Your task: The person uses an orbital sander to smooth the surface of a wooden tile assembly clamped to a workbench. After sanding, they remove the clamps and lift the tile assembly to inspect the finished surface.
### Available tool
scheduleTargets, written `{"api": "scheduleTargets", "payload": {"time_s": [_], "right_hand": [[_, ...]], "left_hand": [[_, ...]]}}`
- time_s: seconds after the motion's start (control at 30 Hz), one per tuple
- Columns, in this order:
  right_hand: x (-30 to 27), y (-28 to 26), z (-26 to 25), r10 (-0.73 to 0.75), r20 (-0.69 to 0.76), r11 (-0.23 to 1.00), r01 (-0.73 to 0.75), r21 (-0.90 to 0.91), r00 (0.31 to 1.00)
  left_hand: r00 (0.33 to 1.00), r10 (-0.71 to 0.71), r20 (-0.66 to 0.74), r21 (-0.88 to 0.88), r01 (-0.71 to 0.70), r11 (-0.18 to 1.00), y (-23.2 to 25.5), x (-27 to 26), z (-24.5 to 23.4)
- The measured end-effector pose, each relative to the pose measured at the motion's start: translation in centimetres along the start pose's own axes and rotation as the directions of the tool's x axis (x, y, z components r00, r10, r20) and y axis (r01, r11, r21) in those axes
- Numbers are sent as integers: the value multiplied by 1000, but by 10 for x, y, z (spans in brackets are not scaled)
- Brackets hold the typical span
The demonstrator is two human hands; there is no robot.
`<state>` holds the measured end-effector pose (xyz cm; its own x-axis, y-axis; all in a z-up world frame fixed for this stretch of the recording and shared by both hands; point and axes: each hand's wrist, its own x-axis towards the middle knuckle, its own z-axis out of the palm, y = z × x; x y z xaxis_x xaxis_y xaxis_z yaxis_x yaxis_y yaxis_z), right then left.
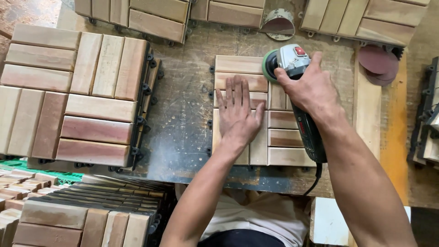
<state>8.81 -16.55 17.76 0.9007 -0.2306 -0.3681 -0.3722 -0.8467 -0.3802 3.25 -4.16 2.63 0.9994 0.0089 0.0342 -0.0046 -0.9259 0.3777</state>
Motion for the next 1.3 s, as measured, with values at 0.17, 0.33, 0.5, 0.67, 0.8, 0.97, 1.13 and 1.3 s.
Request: {"api": "scheduleTargets", "payload": {"time_s": [0.17,0.33,0.5,0.67,0.8,0.97,1.13,1.3], "right_hand": [[-7,19,-7,44,-18,998,-45,-35,999],[-5,52,-21,122,-70,990,-126,-60,990],[-12,76,-27,158,-108,984,-166,-64,981],[-47,55,-13,152,-66,988,-154,-31,986],[-50,52,5,130,-11,989,-130,-65,991],[-74,23,21,52,39,997,-50,-59,998],[-79,9,37,-33,100,996,41,-85,994],[-84,7,54,-214,65,964,221,-149,975]], "left_hand": [[994,88,67,17,-89,996,-15,-59,-10],[990,105,92,49,-110,993,-28,-99,0],[993,82,90,45,-87,995,-37,-113,-6],[999,-31,-26,-94,28,995,-47,-104,-5],[986,-18,-165,-179,-12,984,-54,-109,1],[983,-1,-186,-205,-38,978,-65,-124,4],[968,3,-249,-235,-63,970,-70,-139,-6],[937,9,-350,-301,-121,946,-75,-153,-12]]}}
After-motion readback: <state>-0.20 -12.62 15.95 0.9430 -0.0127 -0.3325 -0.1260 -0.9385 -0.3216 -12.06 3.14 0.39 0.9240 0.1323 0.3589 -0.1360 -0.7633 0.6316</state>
